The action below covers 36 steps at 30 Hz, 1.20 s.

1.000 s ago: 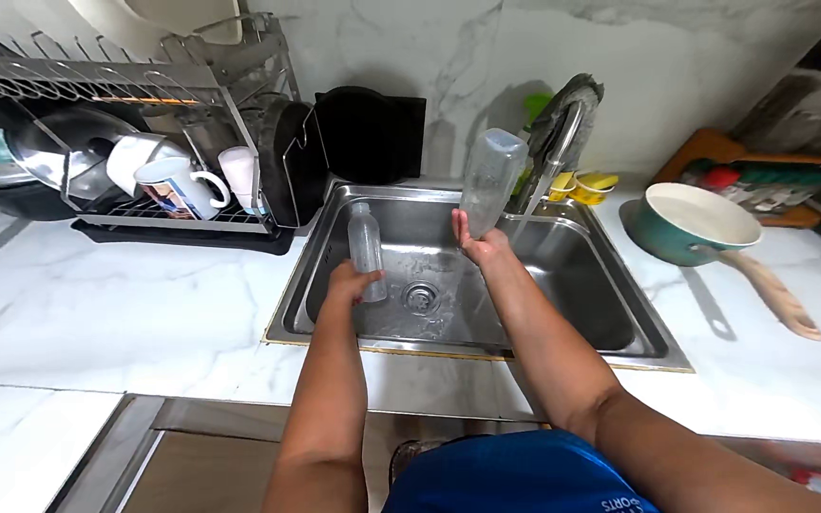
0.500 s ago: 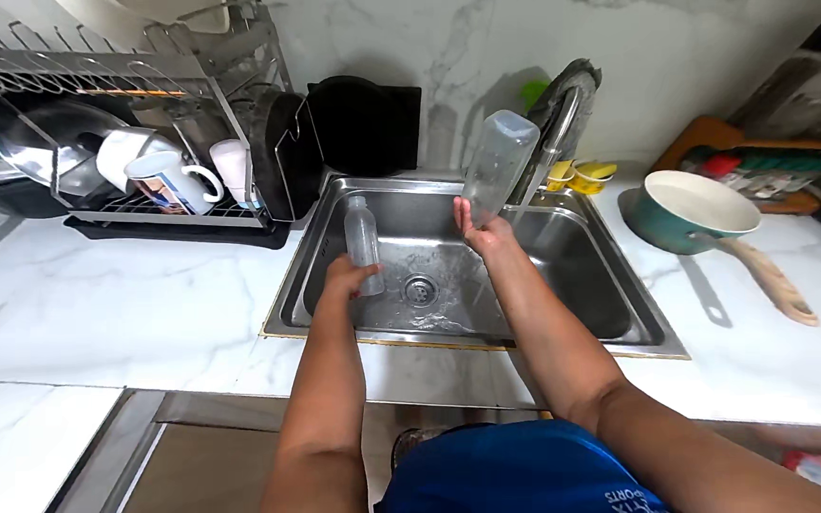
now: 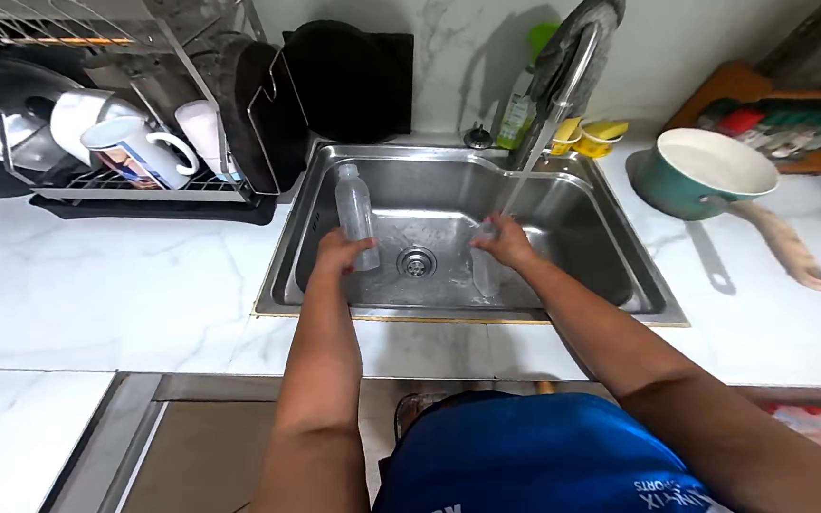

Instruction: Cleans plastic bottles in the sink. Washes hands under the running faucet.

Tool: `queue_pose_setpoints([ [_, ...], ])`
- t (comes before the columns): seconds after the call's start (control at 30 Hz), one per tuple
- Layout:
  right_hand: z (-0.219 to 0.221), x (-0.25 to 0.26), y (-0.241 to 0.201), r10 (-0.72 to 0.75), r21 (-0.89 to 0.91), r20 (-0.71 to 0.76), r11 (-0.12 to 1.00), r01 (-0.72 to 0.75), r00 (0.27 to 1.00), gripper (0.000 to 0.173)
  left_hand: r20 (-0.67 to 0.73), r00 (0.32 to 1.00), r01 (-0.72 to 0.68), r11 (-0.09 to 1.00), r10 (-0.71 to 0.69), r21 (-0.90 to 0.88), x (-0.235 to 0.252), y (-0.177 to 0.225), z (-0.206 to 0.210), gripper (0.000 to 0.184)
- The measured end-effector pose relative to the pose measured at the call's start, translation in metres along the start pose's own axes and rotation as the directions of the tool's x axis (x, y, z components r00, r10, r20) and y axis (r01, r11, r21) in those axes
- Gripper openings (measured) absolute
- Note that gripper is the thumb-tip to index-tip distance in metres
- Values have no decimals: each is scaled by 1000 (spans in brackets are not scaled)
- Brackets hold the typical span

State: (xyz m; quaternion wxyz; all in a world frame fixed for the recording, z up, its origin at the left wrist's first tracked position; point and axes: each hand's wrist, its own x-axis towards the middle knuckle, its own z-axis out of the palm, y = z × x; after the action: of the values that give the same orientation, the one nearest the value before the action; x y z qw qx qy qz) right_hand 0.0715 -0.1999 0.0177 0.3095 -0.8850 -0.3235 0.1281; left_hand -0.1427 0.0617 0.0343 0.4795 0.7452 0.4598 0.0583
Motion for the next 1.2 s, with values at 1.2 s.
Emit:
queue_pose_setpoints([
  [1.2, -7, 11, 42, -5, 259, 103, 966, -22, 995, 68, -2, 1000, 3, 999, -3, 42, 4, -3, 1, 78],
])
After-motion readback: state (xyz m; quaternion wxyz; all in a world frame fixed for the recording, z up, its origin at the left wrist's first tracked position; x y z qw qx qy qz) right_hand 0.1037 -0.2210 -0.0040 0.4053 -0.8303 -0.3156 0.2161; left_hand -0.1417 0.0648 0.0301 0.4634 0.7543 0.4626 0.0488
